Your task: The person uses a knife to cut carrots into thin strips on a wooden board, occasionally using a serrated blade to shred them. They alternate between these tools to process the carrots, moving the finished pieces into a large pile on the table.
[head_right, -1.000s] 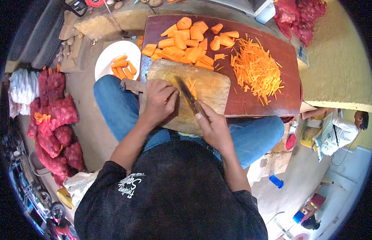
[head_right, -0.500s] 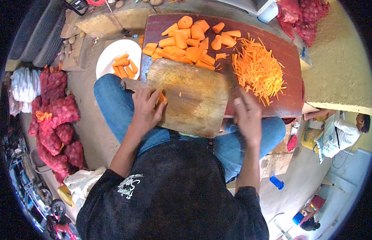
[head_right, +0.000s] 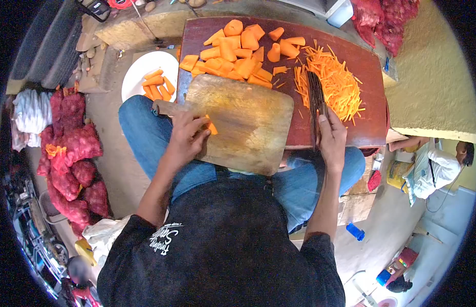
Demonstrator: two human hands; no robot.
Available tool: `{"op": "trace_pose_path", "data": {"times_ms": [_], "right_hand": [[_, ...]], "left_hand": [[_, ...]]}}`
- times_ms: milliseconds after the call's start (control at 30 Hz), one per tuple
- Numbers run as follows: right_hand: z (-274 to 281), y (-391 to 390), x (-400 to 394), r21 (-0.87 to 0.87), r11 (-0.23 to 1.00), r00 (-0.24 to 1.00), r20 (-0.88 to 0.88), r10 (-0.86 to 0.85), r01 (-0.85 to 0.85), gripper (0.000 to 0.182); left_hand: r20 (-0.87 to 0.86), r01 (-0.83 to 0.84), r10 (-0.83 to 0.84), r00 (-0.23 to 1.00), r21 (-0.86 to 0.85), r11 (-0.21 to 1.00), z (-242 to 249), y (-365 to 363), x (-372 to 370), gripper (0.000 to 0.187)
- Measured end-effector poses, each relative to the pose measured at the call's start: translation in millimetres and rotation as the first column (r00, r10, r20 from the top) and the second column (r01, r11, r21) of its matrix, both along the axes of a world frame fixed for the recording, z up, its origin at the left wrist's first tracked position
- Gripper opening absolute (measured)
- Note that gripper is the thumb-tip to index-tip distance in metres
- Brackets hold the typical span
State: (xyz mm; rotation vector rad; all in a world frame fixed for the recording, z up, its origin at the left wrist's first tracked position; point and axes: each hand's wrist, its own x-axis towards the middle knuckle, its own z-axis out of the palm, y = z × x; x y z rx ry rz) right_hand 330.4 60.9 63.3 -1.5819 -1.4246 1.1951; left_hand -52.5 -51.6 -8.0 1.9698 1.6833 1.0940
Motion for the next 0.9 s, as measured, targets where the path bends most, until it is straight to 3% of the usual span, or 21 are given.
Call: {"op": "trace_pose_path", "data": {"times_ms": [133,167,267,300,367,467,667,767,900], "right_hand": [[4,-34,-42,-0.044,0.996,0.997,0.001,0.079,-0.078,0.046],[16,-49,-58,-0.159,0.979,0.990,0.041,0.135,-0.127,0.048],[19,-83,-93,-0.111,0.934,0.938,0.032,0.344,-0.339,0.045],[15,-92,-99,-0.013,0.927,0.924,0.079,0.375,-0.375,0.041],[21,-97,-103,0.024,0.906,0.904,0.080,0.419,-0.422,0.039],[29,-99,-96,-0.044,0.892,0.883,0.124,0.452,-0.450,0.040],[26,-100,-95,0.043,0.867,0.858,0.176,0.483,-0.497,0.040],[17,-80,-106,-0.048,0.854,0.832,0.206,0.515,-0.518,0.041],[23,-70,-110,0.000,0.851,0.832,0.210,0.513,-0.524,0.041]], "left_hand": [[-0.067,0.041,-0.034,0.997,0.113,0.993,-4,16,24,0.026],[-0.074,0.044,-0.035,0.997,0.123,0.991,-2,21,31,0.026],[-0.088,0.053,-0.042,0.995,0.120,0.991,-1,29,41,0.026],[-0.085,0.054,-0.045,0.995,0.101,0.993,-3,31,43,0.026],[-0.076,0.056,-0.048,0.996,0.099,0.994,-7,33,45,0.026],[-0.069,0.059,-0.049,0.996,0.146,0.988,-12,33,43,0.027],[-0.081,0.070,-0.057,0.995,0.169,0.983,-12,32,41,0.030],[-0.094,0.070,-0.054,0.994,0.175,0.982,-11,33,41,0.032],[-0.068,0.067,-0.054,0.996,0.215,0.974,-15,34,42,0.032]]}}
